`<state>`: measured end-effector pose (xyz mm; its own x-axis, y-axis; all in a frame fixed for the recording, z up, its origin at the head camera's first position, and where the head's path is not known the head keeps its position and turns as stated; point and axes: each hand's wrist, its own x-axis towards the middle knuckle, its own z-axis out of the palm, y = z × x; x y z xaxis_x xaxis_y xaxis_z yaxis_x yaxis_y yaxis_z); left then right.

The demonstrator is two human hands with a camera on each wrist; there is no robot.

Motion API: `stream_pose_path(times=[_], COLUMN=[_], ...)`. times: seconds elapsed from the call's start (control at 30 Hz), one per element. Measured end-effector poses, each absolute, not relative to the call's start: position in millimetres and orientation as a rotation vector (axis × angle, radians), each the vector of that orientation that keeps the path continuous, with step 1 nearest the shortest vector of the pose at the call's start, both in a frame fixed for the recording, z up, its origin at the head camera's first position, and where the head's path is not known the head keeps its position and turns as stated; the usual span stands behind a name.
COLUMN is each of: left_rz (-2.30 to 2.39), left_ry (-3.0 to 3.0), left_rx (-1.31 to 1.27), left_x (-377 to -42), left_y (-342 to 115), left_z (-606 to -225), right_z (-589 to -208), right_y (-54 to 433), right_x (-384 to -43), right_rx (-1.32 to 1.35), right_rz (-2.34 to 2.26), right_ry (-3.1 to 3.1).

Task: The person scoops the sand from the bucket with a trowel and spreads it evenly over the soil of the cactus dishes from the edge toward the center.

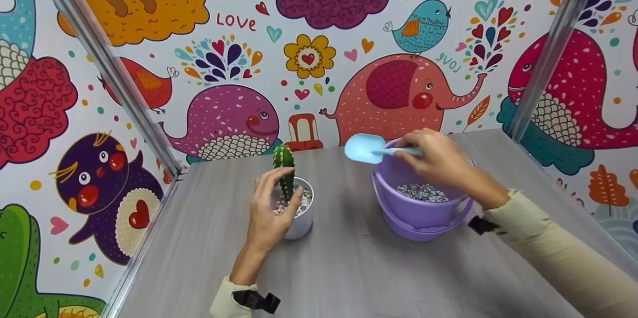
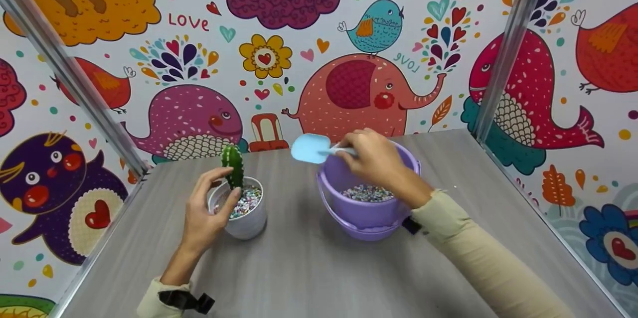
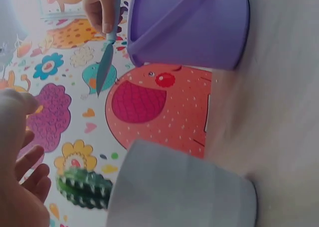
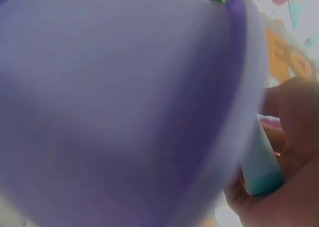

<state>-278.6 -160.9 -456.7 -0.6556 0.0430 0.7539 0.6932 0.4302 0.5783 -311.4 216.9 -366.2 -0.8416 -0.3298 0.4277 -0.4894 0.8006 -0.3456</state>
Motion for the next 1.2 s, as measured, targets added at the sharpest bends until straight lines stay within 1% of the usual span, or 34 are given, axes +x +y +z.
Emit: stream_pose_path(times=[0.23, 0.4, 0.73, 1.0, 1.2], left_rz=[-1.245, -1.247, -1.346, -1.414, -1.612], left_ry=[-2.107, -2.156, -2.289, -2.336, -2.332], left_rx=[-0.738, -0.81, -0.867, -0.9, -0.879], left_x=[-272.6, -273.9, -297.6, -312.6, -318.0], left_y=[-135.5, -119.3, -71.9, -38.7, -21.3], left_z=[-448.5, -446.7, -458.2, -465.8, -468.5], right_z=[-360.1, -360.6, -379.1, -399.1, -409.1], right_y=[268.2, 286.5, 278.8, 269.6, 260.4], right_x=[-301.6, -302.4, -319.1, -327.7, -328.3], right_rx=[0.454, 0.414, 0.371, 0.455, 0.493], right_rz=[0.67, 0.592, 0.399, 0.099, -0.115], right_ry=[-2.752, -2.835, -2.879, -2.776, -2.71])
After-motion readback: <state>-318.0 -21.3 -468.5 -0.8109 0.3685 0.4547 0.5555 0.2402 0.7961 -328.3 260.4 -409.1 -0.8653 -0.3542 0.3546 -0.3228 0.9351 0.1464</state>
